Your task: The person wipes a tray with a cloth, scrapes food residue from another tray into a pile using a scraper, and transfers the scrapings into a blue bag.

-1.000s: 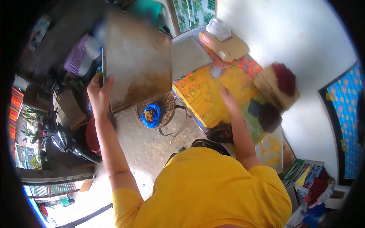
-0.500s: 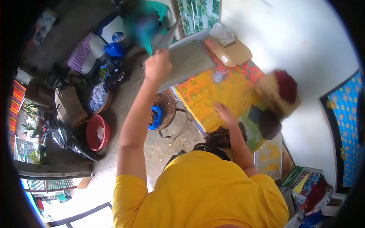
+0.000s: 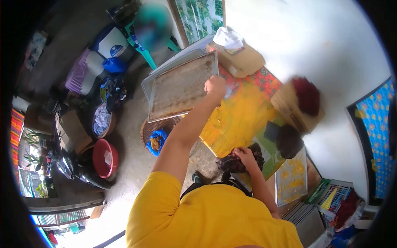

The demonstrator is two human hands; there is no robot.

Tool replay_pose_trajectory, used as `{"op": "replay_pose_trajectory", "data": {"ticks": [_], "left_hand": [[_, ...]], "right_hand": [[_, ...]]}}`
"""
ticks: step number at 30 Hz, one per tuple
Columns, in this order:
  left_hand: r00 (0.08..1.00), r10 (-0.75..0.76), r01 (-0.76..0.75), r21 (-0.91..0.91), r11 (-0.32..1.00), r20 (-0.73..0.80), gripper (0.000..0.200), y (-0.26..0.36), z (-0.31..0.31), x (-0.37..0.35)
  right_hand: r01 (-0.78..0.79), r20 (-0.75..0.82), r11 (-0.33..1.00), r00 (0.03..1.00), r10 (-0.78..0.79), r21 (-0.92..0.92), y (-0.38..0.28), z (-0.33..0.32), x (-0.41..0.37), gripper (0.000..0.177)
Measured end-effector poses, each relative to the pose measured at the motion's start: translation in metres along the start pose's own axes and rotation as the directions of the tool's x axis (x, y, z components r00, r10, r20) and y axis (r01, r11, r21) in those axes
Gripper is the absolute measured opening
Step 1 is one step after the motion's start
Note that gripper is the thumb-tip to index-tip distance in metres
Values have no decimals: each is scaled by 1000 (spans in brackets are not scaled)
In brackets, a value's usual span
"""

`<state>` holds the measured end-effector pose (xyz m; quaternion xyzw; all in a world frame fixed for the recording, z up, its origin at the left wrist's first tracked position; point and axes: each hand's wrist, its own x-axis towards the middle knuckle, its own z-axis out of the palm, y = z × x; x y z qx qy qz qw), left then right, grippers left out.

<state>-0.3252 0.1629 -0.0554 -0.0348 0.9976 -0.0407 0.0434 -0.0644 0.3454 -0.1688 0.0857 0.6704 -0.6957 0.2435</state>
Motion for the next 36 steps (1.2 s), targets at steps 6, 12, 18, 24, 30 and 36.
{"op": "replay_pose_trajectory", "data": {"ticks": [6, 12, 18, 24, 30, 36], "left_hand": [[995, -24, 38, -142, 989, 96, 44, 16, 21, 61], [990, 22, 17, -265, 964, 141, 65, -28, 38, 60], [973, 104, -86, -95, 992, 205, 85, -96, 99, -10], [990, -17, 51, -245, 968, 141, 91, -131, 135, -29], [971, -223, 237, -277, 931, 84, 91, -140, 147, 0], [978, -177, 206, -371, 905, 110, 85, -172, 155, 35]], "right_hand": [[17, -78, 991, 997, -6, 135, -8, 2, -17, 18], [111, -25, 980, 994, -108, 163, 28, 10, 2, 20], [42, 61, 992, 997, -49, 122, 28, 18, 11, 21], [24, 117, 1000, 993, -23, -3, 32, 22, 24, 20], [10, 93, 995, 995, -19, 96, 37, 29, 21, 17], [-48, 47, 997, 998, 45, 66, 36, 16, 11, 18]]}}
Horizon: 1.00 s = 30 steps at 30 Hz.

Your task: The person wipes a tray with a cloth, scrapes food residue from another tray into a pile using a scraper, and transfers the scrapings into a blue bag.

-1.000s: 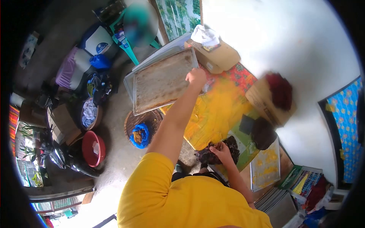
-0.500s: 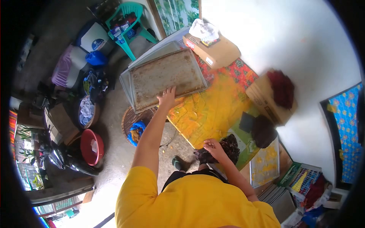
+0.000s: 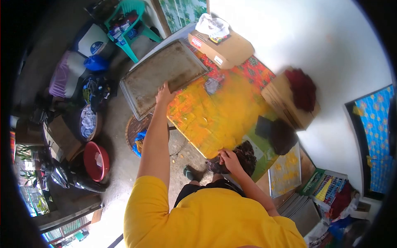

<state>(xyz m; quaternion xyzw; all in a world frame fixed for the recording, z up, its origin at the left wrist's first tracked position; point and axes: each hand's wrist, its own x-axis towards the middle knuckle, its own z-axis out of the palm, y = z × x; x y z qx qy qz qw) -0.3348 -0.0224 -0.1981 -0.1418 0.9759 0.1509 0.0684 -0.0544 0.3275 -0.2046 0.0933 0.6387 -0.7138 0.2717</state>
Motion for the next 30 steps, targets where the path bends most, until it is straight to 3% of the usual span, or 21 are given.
{"op": "replay_pose_trajectory", "data": {"ticks": [3, 6, 8, 10, 12, 15, 18, 19, 21, 22, 23, 25, 28, 30], "left_hand": [[964, 110, -132, -79, 988, -243, 64, 4, 16, -42], [918, 160, -271, -279, 921, -364, 42, 16, 25, -120], [938, 63, -219, -444, 869, -340, 31, 26, 35, -177], [939, 34, -196, -451, 871, -343, 22, 25, 49, -223], [966, 39, -164, -491, 856, -255, 21, 24, 53, -262], [972, 113, -206, -519, 830, -205, 23, 15, 58, -305], [907, 241, -387, -454, 803, -346, 25, 3, 60, -327], [917, 227, -366, -467, 805, -329, 25, -1, 58, -334], [935, 211, -332, -491, 805, -285, 25, -8, 50, -345], [973, 158, -222, -521, 824, -166, 22, -9, 40, -352], [973, 134, -213, -509, 834, -186, 20, -19, 42, -356], [947, 134, -269, -488, 830, -294, 18, -28, 37, -375], [993, 0, -53, -446, 893, -119, 18, -53, 41, -401], [987, 44, -105, -405, 908, -157, 28, -67, 54, -420]], "right_hand": [[-56, -101, 993, 993, 67, 108, -10, 4, -1, 26], [-10, 14, 994, 1000, 8, 113, -13, -2, 2, 29], [110, 64, 982, 993, -101, -155, -3, -12, 12, 36], [-113, 150, 974, 985, 84, 194, -14, -17, 12, 48], [-195, 200, 876, 973, 115, 442, -70, -14, -14, 55], [-214, 302, 841, 951, 64, 497, -79, -20, -27, 54], [-120, 171, 892, 984, 48, 435, -78, -11, -53, 50], [-50, 99, 912, 995, 11, 408, -69, -7, -62, 40], [-60, 18, 924, 998, 57, 378, -43, -2, -72, 33], [-69, -24, 931, 996, 83, 359, -27, -2, -76, 30], [-41, -47, 907, 997, 66, 420, -10, -1, -81, 25], [-68, -119, 926, 986, 120, 371, 10, -1, -101, 24], [-37, -238, 934, 963, 129, 355, 30, 2, -126, 23], [-24, -317, 943, 939, 136, 332, 33, -3, -146, 24]]}}
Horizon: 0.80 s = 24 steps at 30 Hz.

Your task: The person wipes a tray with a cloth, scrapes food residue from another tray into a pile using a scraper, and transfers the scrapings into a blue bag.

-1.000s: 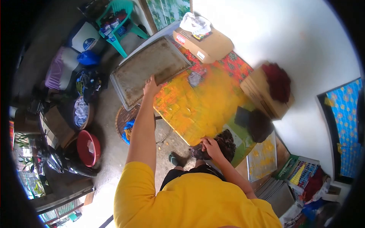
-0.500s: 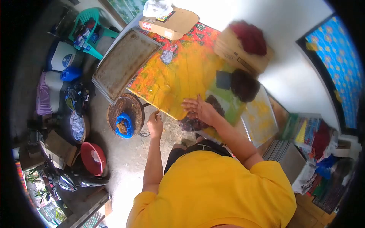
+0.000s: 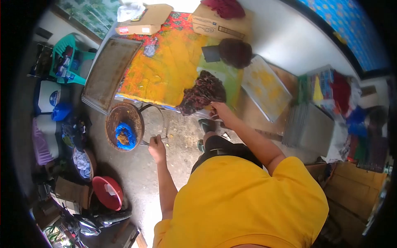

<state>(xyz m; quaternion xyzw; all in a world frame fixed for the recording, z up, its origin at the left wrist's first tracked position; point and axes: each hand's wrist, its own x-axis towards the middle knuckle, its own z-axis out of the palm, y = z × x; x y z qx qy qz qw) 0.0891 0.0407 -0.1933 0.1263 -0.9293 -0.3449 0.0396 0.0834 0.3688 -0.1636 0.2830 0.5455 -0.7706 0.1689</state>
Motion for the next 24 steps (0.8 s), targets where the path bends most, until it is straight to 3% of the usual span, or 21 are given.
{"op": "replay_pose_trajectory", "data": {"ticks": [2, 3, 6, 9, 10, 12, 13, 16, 17, 19, 20, 22, 23, 24], "left_hand": [[1000, 1, -3, 62, 998, 29, 37, -31, 16, -15], [999, -36, 36, 5, 999, 22, 43, -31, 19, -23], [974, -142, 141, 18, 990, 174, 34, -25, 20, -42], [980, -46, 62, -80, 995, 191, 26, -9, 31, -58], [981, -22, 60, -195, 979, 193, 26, 6, 34, -65], [982, 21, 59, -415, 908, 185, 28, 41, 39, -81], [975, 21, 68, -387, 920, 223, 28, 60, 39, -86], [798, 138, 38, -278, 960, 587, 28, 58, 66, -86], [702, 166, 9, -242, 970, 693, 31, 62, 76, -90], [609, 111, 123, -231, 965, 786, 34, 94, 100, -108], [555, 83, 184, -219, 958, 828, 35, 114, 113, -120], [494, 86, 166, -191, 967, 865, 38, 151, 148, -141], [466, 58, 153, -145, 977, 883, 38, 162, 169, -152], [440, 32, 136, -102, 985, 897, 38, 172, 191, -162]], "right_hand": [[19, -36, 1000, 999, -19, 0, 7, -17, -7, 25], [26, -56, 999, 998, -28, -35, 9, -25, -12, 25], [70, -130, 986, 987, -90, -150, 7, -42, -28, 29], [179, -217, 972, 954, -209, -149, 9, -50, -37, 36], [225, -247, 965, 936, -251, -132, 10, -54, -38, 38], [278, -215, 957, 933, -289, -84, 25, -79, -26, 37], [303, -199, 951, 930, -309, -59, 26, -91, -21, 37], [51, -154, 924, 981, -118, -380, 21, -147, -16, 34], [105, -172, 833, 957, -233, -543, 31, -169, -7, 35], [158, -137, 559, 883, -449, -814, 62, -219, 17, 38], [130, -178, 650, 905, -385, -749, 61, -245, 20, 40], [38, -247, 808, 943, -224, -587, 60, -309, 24, 45], [-106, -267, 791, 961, -75, -603, 70, -353, 44, 43], [-123, -291, 779, 953, -80, -615, 86, -401, 64, 45]]}}
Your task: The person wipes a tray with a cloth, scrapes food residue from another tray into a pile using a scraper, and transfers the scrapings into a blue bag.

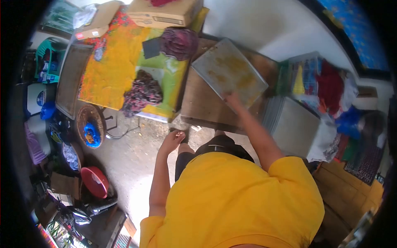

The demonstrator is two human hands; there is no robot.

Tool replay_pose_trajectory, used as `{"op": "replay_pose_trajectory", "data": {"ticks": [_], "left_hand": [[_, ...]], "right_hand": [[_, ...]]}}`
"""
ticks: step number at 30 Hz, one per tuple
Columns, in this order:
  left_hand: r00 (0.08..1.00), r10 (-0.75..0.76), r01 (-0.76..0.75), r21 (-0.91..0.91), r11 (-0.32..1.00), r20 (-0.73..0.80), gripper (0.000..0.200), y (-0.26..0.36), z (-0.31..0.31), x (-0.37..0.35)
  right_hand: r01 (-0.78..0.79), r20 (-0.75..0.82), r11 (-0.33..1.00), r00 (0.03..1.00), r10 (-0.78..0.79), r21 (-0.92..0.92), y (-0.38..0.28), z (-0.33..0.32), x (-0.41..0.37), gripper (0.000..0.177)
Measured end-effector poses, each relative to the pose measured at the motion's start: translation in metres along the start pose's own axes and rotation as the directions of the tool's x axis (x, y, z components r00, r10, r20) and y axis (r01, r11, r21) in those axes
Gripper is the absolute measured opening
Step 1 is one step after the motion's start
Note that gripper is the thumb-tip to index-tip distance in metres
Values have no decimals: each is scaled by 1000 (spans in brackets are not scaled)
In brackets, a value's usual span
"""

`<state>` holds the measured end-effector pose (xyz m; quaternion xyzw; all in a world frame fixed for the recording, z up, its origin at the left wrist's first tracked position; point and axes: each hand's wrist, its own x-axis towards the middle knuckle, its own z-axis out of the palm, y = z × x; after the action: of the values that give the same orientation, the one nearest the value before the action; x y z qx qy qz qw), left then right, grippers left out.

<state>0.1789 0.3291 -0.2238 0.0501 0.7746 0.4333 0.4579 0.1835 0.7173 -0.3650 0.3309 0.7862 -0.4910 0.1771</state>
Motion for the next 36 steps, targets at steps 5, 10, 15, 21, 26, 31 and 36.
{"op": "replay_pose_trajectory", "data": {"ticks": [5, 10, 15, 21, 26, 31, 36], "left_hand": [[998, 15, -17, 29, 999, 66, 37, -4, 67, 106], [998, -24, 30, 91, 995, -66, 48, -25, 76, 255], [911, 155, -55, 260, 964, -381, 61, 11, 56, 374], [851, 233, 0, 444, 896, -471, 78, 36, 41, 456], [910, 125, 109, 519, 848, -395, 73, 30, 23, 503], [925, -21, 227, 508, 831, -380, 66, 47, 14, 501], [896, 18, 244, 527, 814, -443, 67, 54, 14, 490]], "right_hand": [[-145, -183, 988, 971, 152, 51, 74, -109, 59, 67], [-315, -227, 945, 918, 326, 85, 181, -164, 130, 69], [-409, -325, 784, 745, 583, 467, 200, -155, 129, 59], [-368, -497, 872, 718, 488, 324, 251, -162, 157, 65], [-464, -182, 678, 733, 655, 570, 249, -187, 162, 77], [-423, -300, 728, 711, 636, 540, 283, -178, 182, 64], [-458, -227, 678, 707, 670, 575, 247, -187, 165, 67]]}}
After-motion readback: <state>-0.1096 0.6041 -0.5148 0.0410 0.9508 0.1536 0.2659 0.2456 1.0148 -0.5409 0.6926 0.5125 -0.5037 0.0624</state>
